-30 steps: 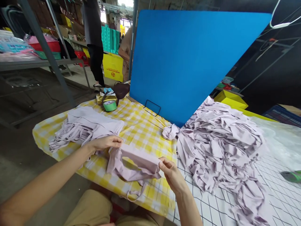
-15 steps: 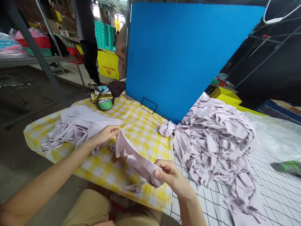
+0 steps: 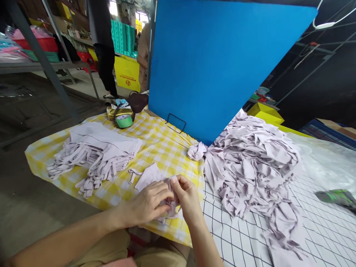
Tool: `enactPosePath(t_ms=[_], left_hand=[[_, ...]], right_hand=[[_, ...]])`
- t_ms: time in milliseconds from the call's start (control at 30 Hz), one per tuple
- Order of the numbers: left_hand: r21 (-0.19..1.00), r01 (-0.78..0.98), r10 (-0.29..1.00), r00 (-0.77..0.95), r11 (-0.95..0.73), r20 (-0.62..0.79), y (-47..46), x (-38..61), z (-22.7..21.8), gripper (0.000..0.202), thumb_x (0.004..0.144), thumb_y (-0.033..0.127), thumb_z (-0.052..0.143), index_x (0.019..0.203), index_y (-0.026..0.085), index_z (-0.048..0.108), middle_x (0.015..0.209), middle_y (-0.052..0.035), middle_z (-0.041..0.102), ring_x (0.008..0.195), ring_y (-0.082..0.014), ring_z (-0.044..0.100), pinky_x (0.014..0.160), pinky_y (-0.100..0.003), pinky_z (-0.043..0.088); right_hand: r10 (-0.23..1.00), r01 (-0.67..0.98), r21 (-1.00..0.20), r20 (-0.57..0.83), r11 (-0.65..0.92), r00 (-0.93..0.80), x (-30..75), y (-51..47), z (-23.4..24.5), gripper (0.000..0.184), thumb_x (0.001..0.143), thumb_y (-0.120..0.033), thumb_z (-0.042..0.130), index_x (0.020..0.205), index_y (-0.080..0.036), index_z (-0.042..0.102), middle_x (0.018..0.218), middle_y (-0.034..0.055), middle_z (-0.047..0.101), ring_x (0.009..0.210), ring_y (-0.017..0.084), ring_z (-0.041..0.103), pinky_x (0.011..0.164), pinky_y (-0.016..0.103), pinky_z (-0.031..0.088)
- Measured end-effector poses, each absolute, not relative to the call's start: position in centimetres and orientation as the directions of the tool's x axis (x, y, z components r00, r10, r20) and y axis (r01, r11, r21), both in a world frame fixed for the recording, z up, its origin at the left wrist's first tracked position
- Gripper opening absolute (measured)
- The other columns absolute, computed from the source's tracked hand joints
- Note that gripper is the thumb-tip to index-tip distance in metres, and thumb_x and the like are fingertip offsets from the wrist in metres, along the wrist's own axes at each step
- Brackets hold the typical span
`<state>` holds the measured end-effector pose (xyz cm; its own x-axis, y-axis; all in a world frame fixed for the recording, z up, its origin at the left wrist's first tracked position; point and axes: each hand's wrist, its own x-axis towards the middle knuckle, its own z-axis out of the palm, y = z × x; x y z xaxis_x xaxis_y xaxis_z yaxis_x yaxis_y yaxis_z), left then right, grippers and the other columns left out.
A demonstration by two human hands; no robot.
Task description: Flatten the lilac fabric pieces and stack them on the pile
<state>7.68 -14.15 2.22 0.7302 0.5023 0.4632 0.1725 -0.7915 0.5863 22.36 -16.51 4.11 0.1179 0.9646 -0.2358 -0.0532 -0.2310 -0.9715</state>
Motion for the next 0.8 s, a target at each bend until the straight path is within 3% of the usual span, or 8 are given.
enactPosePath(t_ms=[167, 267, 367, 433, 533, 600, 700, 800], left_hand=[[0.357, 0.169, 0.357, 0.743, -0.919, 0.566, -14.4, 7.2, 2.3, 0.018, 0.086, 0.009, 0.036, 0.079, 0.016, 0.051, 0.075, -0.0048, 0.053, 0.074, -0.017, 0.049, 0.075, -0.029, 0.043], [0.394, 0.173, 0.414, 0.602, -0.902, 0.683, -14.4, 6.2, 2.0, 0.021, 0.087, 0.006, 0.03, 0.078, 0.017, 0.046, 0.072, -0.004, 0.049, 0.071, -0.0162, 0.047, 0.068, -0.028, 0.041], [0.522, 0.224, 0.567, 0.382, -0.823, 0.73, -13.8, 5.1, 1.1, 0.017, 0.086, 0.006, 0.031, 0.078, 0.018, 0.041, 0.074, -0.0031, 0.047, 0.072, -0.0159, 0.046, 0.066, -0.027, 0.04], [0.627, 0.283, 0.688, 0.251, -0.725, 0.681, -13.4, 4.5, 0.6, 0.015, 0.087, 0.009, 0.031, 0.079, 0.019, 0.039, 0.077, -0.0029, 0.046, 0.074, -0.0158, 0.046, 0.067, -0.028, 0.039], [0.777, 0.303, 0.833, 0.157, -0.552, 0.531, -13.7, 4.1, 0.5, 0.012, 0.089, 0.017, 0.032, 0.081, 0.02, 0.039, 0.077, -0.0017, 0.045, 0.072, -0.0149, 0.047, 0.067, -0.027, 0.04], [0.827, 0.289, 0.875, 0.218, -0.482, 0.433, -14.4, 4.4, 0.6, 0.009, 0.088, 0.026, 0.038, 0.082, 0.02, 0.042, 0.075, -0.0009, 0.048, 0.07, -0.0148, 0.048, 0.065, -0.026, 0.04], [0.844, 0.335, 0.884, 0.363, -0.418, 0.294, -15.3, 5.6, 0.8, 0.016, 0.08, 0.035, 0.05, 0.08, 0.019, 0.048, 0.073, -0.0008, 0.054, 0.07, -0.0161, 0.052, 0.063, -0.026, 0.039], [0.828, 0.445, 0.912, 0.369, -0.341, 0.178, -15.2, 6.7, 0.7, 0.009, 0.074, 0.025, 0.052, 0.071, 0.017, 0.052, 0.068, -0.0015, 0.058, 0.064, -0.016, 0.053, 0.058, -0.025, 0.037]], right_hand=[[0.937, -0.176, -0.965, -0.235, -0.194, 0.256, 22.6, -16.5, 4.7, 0.036, 0.06, -0.047, 0.074, 0.064, -0.017, 0.054, 0.053, -0.0056, 0.045, 0.046, 0.007, 0.038, 0.041, 0.019, 0.03], [0.895, -0.248, -0.952, -0.264, -0.182, 0.36, 23.0, -16.5, 5.0, 0.035, 0.057, -0.044, 0.076, 0.065, -0.018, 0.054, 0.055, -0.005, 0.049, 0.047, 0.008, 0.042, 0.042, 0.02, 0.035], [0.869, -0.243, -0.958, -0.248, -0.154, 0.428, 23.2, -16.4, 5.2, 0.035, 0.055, -0.042, 0.077, 0.064, -0.019, 0.052, 0.056, -0.0039, 0.051, 0.048, 0.01, 0.045, 0.042, 0.021, 0.038], [0.867, -0.229, -0.964, -0.228, -0.137, 0.443, 23.0, -16.4, 5.3, 0.034, 0.056, -0.042, 0.076, 0.063, -0.019, 0.052, 0.055, -0.0038, 0.052, 0.045, 0.01, 0.045, 0.04, 0.022, 0.037], [0.862, -0.238, -0.961, -0.238, -0.142, 0.447, 22.3, -16.3, 5.6, 0.032, 0.06, -0.044, 0.074, 0.066, -0.02, 0.052, 0.047, -0.0062, 0.046, 0.034, 0.006, 0.033, 0.032, 0.021, 0.026], [0.865, -0.233, -0.961, -0.239, -0.147, 0.442, 21.4, -16.4, 5.8, 0.032, 0.062, -0.045, 0.073, 0.068, -0.021, 0.053, 0.045, -0.0065, 0.045, 0.032, 0.006, 0.031, 0.03, 0.021, 0.023], [0.896, -0.186, -0.976, -0.185, -0.117, 0.404, 19.9, -16.9, 6.0, 0.031, 0.067, -0.046, 0.07, 0.071, -0.02, 0.053, 0.051, -0.0054, 0.049, 0.036, 0.008, 0.039, 0.033, 0.02, 0.03], [0.907, -0.149, -0.986, -0.131, -0.076, 0.401, 19.0, -17.5, 6.3, 0.03, 0.071, -0.045, 0.067, 0.07, -0.019, 0.053, 0.054, -0.0063, 0.046, 0.041, 0.006, 0.039, 0.036, 0.017, 0.031]])
